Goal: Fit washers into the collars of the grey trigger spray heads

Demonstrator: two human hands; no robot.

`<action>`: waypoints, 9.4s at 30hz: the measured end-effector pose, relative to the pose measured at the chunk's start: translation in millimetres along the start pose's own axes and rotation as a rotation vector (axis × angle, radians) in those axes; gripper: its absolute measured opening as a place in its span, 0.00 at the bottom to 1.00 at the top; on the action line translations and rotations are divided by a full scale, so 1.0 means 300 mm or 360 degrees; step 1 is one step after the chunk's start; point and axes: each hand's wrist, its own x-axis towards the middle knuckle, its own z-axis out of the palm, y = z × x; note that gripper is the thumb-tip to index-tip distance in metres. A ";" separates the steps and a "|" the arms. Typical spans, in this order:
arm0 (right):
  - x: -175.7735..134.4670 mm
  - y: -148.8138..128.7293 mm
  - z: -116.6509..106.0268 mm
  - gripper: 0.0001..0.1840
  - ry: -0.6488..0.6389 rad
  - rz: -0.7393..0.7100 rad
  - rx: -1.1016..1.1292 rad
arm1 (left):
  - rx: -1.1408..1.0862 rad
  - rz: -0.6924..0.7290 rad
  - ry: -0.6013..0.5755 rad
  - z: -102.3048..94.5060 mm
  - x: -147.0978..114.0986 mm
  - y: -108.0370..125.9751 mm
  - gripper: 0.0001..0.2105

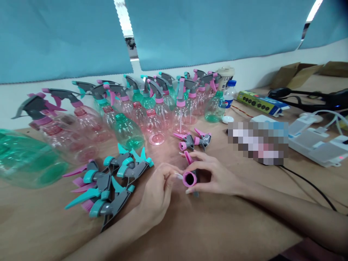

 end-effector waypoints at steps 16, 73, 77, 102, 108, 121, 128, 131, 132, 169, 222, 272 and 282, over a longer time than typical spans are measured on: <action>-0.006 -0.009 0.008 0.17 -0.0031 0.0049 0.0004 | -0.0513 -0.0848 -0.0065 -0.001 0.041 -0.006 0.11; -0.016 -0.002 0.008 0.17 0.0103 -0.0083 0.0085 | 0.0538 0.0619 -0.0105 -0.012 -0.008 0.034 0.11; -0.016 0.001 0.009 0.17 0.0115 -0.0080 0.0105 | 0.0569 0.0630 -0.0117 -0.010 -0.006 0.037 0.12; -0.011 0.005 0.014 0.15 0.0084 -0.0033 0.0133 | 0.0828 0.0483 -0.0034 0.005 0.008 0.049 0.10; -0.004 0.011 0.004 0.15 0.0121 0.0008 0.0110 | 0.0854 0.0400 -0.0072 0.012 0.010 0.038 0.12; 0.001 0.004 -0.009 0.16 0.0137 0.0005 0.0151 | 0.0507 0.0433 -0.0292 -0.004 0.002 0.026 0.19; 0.000 0.001 -0.014 0.17 0.0149 0.0001 0.0084 | 0.0652 0.0397 -0.0217 0.006 0.001 0.030 0.19; -0.001 0.004 -0.013 0.18 0.0141 0.0000 0.0089 | 0.0635 0.0407 -0.0182 0.010 -0.003 0.032 0.17; 0.000 0.005 -0.015 0.17 0.0144 0.0000 0.0097 | 0.0630 0.0411 -0.0174 0.010 -0.003 0.032 0.17; -0.014 -0.003 0.006 0.15 0.0104 0.0025 0.0070 | 0.0468 0.0322 -0.0200 0.003 0.004 0.028 0.12; 0.278 -0.157 -0.046 0.14 -0.0022 -0.0194 -0.1080 | 0.0379 -0.0100 -0.0236 0.009 -0.025 0.006 0.06; 0.038 0.001 0.093 0.16 0.0307 0.0201 0.0364 | 0.0492 0.0118 -0.0141 -0.001 -0.002 0.022 0.12; 0.031 0.022 0.083 0.14 0.0227 0.0152 0.0544 | 0.0595 0.0116 -0.0137 -0.002 0.000 0.021 0.13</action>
